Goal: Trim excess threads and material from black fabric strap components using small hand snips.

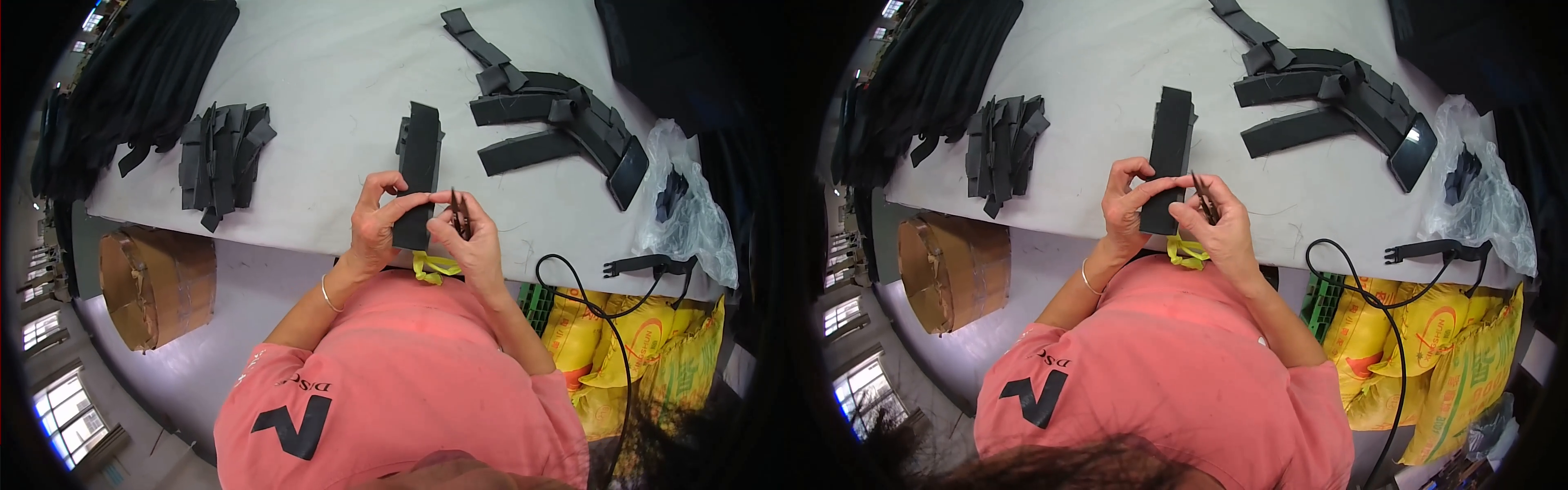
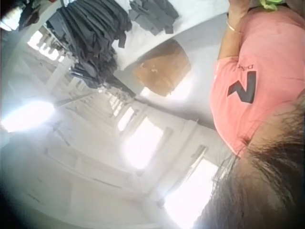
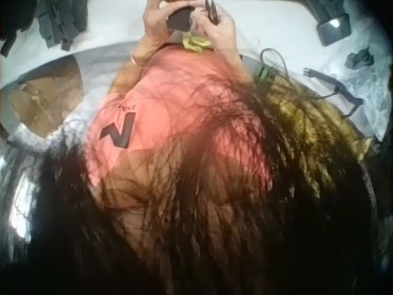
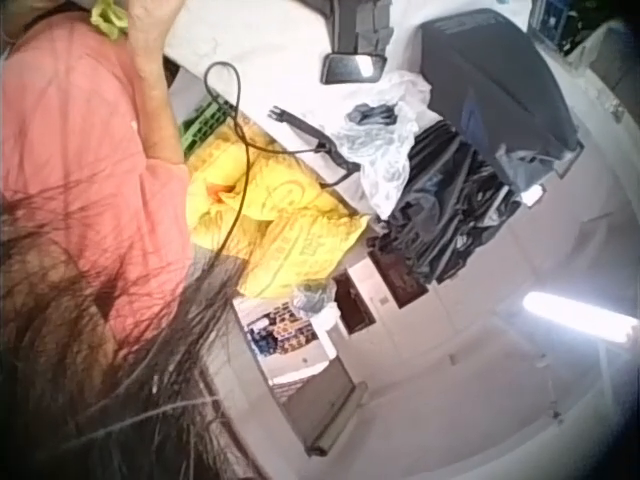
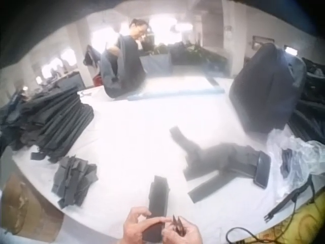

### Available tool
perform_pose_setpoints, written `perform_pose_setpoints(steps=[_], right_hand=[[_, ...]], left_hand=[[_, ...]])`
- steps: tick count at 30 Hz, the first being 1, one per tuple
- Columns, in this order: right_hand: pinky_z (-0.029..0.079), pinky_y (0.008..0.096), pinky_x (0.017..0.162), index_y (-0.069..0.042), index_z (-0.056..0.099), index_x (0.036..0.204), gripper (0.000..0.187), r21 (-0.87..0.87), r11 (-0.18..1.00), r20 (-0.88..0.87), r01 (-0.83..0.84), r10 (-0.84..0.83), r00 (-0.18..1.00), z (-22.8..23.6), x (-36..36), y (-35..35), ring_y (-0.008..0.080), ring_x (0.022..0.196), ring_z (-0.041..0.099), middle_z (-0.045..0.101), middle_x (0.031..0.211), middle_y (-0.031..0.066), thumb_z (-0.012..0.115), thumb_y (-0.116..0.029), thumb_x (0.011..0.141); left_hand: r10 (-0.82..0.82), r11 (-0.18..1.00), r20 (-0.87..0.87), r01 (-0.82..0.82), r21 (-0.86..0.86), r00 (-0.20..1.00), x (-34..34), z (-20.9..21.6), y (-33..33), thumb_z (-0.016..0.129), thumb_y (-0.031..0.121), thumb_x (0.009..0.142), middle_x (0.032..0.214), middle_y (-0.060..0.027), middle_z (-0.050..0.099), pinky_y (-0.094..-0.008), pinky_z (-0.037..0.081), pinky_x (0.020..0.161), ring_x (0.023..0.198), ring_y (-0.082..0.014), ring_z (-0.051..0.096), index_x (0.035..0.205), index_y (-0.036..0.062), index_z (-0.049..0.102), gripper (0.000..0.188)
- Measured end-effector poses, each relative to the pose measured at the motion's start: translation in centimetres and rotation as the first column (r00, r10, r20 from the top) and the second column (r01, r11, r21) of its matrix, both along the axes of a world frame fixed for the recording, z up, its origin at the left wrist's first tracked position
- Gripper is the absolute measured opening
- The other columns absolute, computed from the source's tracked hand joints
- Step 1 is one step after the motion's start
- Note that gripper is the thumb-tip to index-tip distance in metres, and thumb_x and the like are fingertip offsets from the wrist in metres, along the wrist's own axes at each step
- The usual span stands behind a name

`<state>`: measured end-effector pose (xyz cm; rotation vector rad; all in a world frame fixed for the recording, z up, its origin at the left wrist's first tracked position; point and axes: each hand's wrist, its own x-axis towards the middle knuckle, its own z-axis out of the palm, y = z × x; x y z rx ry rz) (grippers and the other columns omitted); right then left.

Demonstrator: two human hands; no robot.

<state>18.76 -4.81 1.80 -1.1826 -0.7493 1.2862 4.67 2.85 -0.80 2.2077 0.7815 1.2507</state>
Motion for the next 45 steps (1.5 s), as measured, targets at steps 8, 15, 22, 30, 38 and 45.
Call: perform_pose_setpoints(steps=[8,15,22,30,38,45], right_hand=[[0.043,0.0192,0.071,-0.004,0.042,0.124,0.045,0.046,0.996,0.055,0.072,-0.074,0.996,-1.4,-0.6,0.3,0.0058,0.082,0.052,0.056,0.092,0.0016,0.066,-0.004,0.085],[0.041,0.0190,0.074,-0.004,0.043,0.124,0.045,-0.003,1.000,0.078,0.020,-0.020,0.997,-1.2,1.3,0.4,0.0053,0.081,0.049,0.056,0.093,0.0009,0.059,0.005,0.082],[0.032,0.0188,0.060,-0.009,0.047,0.121,0.045,-0.064,0.983,0.135,-0.171,0.178,0.975,-0.9,0.7,-0.1,0.0042,0.065,0.039,0.044,0.072,-0.0045,0.059,0.007,0.080],[0.043,0.0253,0.063,-0.011,0.058,0.111,0.037,-0.104,0.970,0.388,-0.218,0.242,0.889,-0.9,2.1,0.1,0.0127,0.066,0.052,0.053,0.072,0.0020,0.069,-0.004,0.077],[0.040,0.0334,0.063,-0.013,0.065,0.107,0.029,0.296,0.951,0.909,-0.094,-0.250,0.333,-1.1,3.6,2.2,0.0220,0.069,0.051,0.054,0.075,0.0030,0.068,-0.014,0.078],[0.038,0.0326,0.061,-0.015,0.067,0.103,0.025,0.366,0.930,0.888,0.017,-0.355,0.292,-1.8,3.2,2.6,0.0202,0.067,0.051,0.053,0.073,0.0009,0.067,-0.012,0.078]], left_hand=[[0.090,0.987,0.026,-0.086,-0.137,0.996,0.8,-0.6,-0.1,0.067,-0.007,0.069,0.099,-0.0087,0.050,-0.0279,0.051,0.074,0.086,-0.0199,0.057,0.107,0.0038,0.067,0.039],[0.183,0.298,0.575,0.512,-0.805,0.797,0.3,0.3,1.3,0.050,0.006,0.091,0.118,-0.0108,0.051,-0.0299,0.048,0.089,0.105,-0.0201,0.058,0.137,-0.0039,0.034,0.049],[0.206,0.302,0.500,0.431,-0.850,0.841,0.3,1.2,3.9,0.056,0.008,0.091,0.107,-0.0066,0.059,-0.0271,0.050,0.078,0.094,-0.0109,0.059,0.129,-0.0003,0.041,0.042],[0.104,0.288,0.430,0.387,-0.876,0.897,0.4,0.8,2.7,0.059,0.007,0.090,0.087,-0.0014,0.066,-0.0201,0.048,0.061,0.073,-0.0029,0.058,0.126,0.0037,0.044,0.039],[0.087,0.227,0.423,0.395,-0.890,0.902,0.4,1.3,2.3,0.058,0.008,0.090,0.089,-0.0026,0.066,-0.0210,0.051,0.061,0.073,-0.0041,0.059,0.127,0.0033,0.043,0.040],[0.101,0.154,0.426,0.409,-0.899,0.899,0.3,1.4,2.0,0.058,0.008,0.090,0.090,-0.0048,0.067,-0.0232,0.053,0.062,0.076,-0.0061,0.062,0.129,0.0029,0.041,0.043]])
